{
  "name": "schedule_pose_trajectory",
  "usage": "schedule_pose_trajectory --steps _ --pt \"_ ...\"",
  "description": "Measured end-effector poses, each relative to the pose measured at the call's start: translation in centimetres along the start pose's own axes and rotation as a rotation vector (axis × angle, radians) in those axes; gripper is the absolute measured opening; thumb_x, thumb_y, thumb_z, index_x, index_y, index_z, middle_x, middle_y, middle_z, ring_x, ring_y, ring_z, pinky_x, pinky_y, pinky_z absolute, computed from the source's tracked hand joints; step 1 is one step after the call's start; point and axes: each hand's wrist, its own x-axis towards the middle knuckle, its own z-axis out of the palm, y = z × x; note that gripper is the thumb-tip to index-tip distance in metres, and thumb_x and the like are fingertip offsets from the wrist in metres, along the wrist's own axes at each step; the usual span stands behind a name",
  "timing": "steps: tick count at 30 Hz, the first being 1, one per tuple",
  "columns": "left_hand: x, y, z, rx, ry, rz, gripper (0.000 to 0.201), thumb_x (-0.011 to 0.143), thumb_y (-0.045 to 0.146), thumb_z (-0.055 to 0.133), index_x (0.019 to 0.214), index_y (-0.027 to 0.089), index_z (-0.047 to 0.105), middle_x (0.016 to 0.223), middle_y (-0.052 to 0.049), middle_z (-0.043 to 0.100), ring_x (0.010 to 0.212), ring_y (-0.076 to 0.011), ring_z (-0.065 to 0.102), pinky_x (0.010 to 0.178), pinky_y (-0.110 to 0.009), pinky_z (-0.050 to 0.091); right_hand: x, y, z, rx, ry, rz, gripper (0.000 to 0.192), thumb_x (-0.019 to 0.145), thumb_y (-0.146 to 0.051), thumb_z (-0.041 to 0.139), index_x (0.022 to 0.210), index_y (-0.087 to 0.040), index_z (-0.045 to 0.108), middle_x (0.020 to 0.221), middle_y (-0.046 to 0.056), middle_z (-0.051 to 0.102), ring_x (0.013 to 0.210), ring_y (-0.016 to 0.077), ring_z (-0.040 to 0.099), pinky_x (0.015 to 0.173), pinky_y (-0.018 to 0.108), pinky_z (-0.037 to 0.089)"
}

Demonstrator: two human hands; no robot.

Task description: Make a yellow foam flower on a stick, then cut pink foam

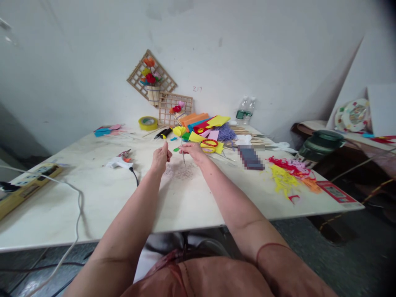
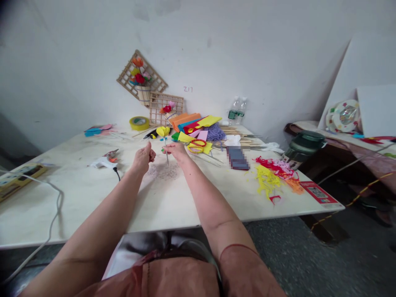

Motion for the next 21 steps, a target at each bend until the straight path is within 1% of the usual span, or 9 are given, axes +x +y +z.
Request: schedule_pose_trajectory --steps 3,5,7,11,14,18,21 --pt "0.07 -0.04 -0.07 -0.002 0.017 0.039 0.05 0.075 0.059 0.047 0.047 0.018 0.039 0.05 -0.002 0.047 0.048 -0.0097 0.043 0.045 -0.022 0.036 -0.15 -0.12 0.14 -0.005 -0.001 0.005 0.019 0.056 -0.028 0.073 0.06 -0.011 0.063 0.054 -0.001 0.059 0.056 0.0069 0.05 0.065 0.022 0.04" --pt "0.12 -0.08 -0.06 -0.039 0.023 0.02 0.047 0.075 0.058 0.048 0.051 0.017 0.043 0.057 -0.003 0.051 0.055 -0.0111 0.047 0.05 -0.022 0.04 -0.22 -0.18 0.21 -0.002 -0.003 0.01 0.019 0.057 -0.027 0.073 0.059 -0.012 0.062 0.054 -0.001 0.059 0.056 0.007 0.051 0.065 0.022 0.041" --pt "0.1 -0.07 -0.03 -0.07 0.013 -0.014 0.043 0.073 0.056 0.051 0.056 0.017 0.045 0.061 -0.002 0.052 0.058 -0.011 0.048 0.052 -0.023 0.042 -0.17 -0.12 0.21 0.002 -0.005 0.015 0.019 0.057 -0.028 0.073 0.058 -0.012 0.062 0.055 0.0 0.059 0.056 0.0076 0.052 0.065 0.023 0.041" --pt "-0.11 0.1 -0.05 -0.132 -0.054 -0.049 0.037 0.066 0.049 0.064 0.064 0.017 0.046 0.058 0.003 0.047 0.049 -0.0068 0.042 0.049 -0.02 0.042 0.22 0.35 0.01 0.0 -0.022 0.009 0.023 0.054 -0.031 0.074 0.06 -0.011 0.063 0.056 0.001 0.06 0.058 0.0083 0.052 0.065 0.023 0.041" --pt "-0.19 0.13 -0.15 -0.21 -0.074 -0.041 0.036 0.061 0.042 0.071 0.062 0.015 0.047 0.052 0.005 0.044 0.045 -0.0048 0.039 0.047 -0.02 0.042 0.39 0.57 -0.11 0.005 -0.04 0.002 0.025 0.053 -0.032 0.074 0.061 -0.011 0.064 0.057 0.001 0.06 0.059 0.0085 0.053 0.065 0.023 0.041" --pt "-0.13 0.06 -0.25 -0.267 -0.104 -0.065 0.031 0.058 0.034 0.074 0.065 0.012 0.053 0.056 0.001 0.054 0.046 -0.0056 0.046 0.05 -0.023 0.047 0.37 0.51 -0.1 0.021 -0.056 0.014 0.023 0.053 -0.031 0.074 0.061 -0.011 0.065 0.056 0.001 0.06 0.058 0.0084 0.053 0.064 0.022 0.04" --pt "-0.16 0.16 -0.22 -0.274 -0.133 -0.083 0.029 0.061 0.029 0.072 0.078 0.01 0.057 0.06 -0.002 0.059 0.045 -0.0062 0.049 0.051 -0.024 0.049 0.33 0.48 -0.02 0.019 -0.054 0.013 0.022 0.053 -0.029 0.073 0.062 -0.01 0.066 0.054 0.001 0.06 0.057 0.0084 0.052 0.064 0.023 0.04"
